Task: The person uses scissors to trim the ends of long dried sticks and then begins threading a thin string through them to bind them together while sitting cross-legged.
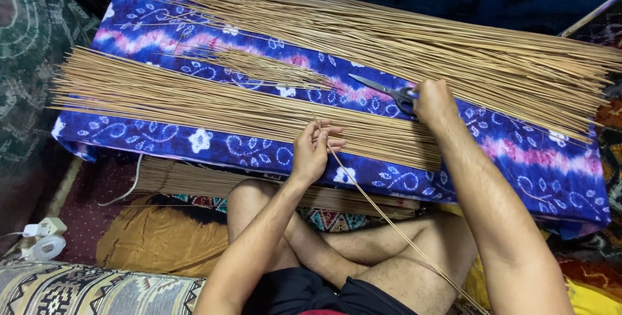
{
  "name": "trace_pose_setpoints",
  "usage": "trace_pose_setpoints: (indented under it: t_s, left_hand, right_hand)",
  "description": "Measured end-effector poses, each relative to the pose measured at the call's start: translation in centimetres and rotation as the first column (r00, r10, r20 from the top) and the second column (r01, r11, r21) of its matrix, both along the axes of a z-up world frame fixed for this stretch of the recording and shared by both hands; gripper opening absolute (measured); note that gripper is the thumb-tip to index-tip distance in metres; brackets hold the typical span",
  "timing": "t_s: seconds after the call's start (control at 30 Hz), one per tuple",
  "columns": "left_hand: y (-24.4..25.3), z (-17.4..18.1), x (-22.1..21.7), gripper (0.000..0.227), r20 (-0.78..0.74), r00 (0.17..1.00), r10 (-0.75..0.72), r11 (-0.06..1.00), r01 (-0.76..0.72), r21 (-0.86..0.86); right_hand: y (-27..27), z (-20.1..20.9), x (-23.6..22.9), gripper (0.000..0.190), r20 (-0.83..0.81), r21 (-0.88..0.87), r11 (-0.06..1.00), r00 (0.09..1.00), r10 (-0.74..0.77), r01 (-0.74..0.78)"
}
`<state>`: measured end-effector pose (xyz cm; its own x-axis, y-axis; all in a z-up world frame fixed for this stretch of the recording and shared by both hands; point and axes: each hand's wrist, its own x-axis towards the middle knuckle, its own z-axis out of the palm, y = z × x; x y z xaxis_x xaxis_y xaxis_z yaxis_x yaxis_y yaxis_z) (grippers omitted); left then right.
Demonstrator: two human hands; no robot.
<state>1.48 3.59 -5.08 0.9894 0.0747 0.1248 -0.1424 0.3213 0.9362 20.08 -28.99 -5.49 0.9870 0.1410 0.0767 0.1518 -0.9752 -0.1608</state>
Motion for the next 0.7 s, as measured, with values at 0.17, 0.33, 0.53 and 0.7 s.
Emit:
trace_pose_setpoints:
  t_s: [0.17,0.33,0.53,0.7]
  left_hand:
    - [-0.7,0.8,0.3,0.027,0.015,1.000,0.011,0.999,-0.011,-0.048]
    - [-1.7,1.0,1.2,0.020,0.026,0.994,0.107,0.981,-0.101,-0.163]
    - [2.2,0.4,1.9,0.018,0.016,0.986,0.163,0.963,-0.156,-0.221]
    - [5.9,0.7,2.0,0.017,-0.052,0.965,0.259,0.955,-0.264,-0.136]
  right_hand:
    - [9.8,8.5,-10.9,0.019,0.009,0.306,0.945,0.993,0.119,-0.115]
    - [14.6,10.1,-18.8,0.032,-0.247,0.566,0.808,0.903,0.352,-0.160]
    - [10.6,8.1,-20.2,0.031,-0.644,0.688,0.665,0.667,0.375,0.290]
    - [7.9,8.2,-20.9,0.023,-0.542,0.702,0.702,0.729,0.418,0.119]
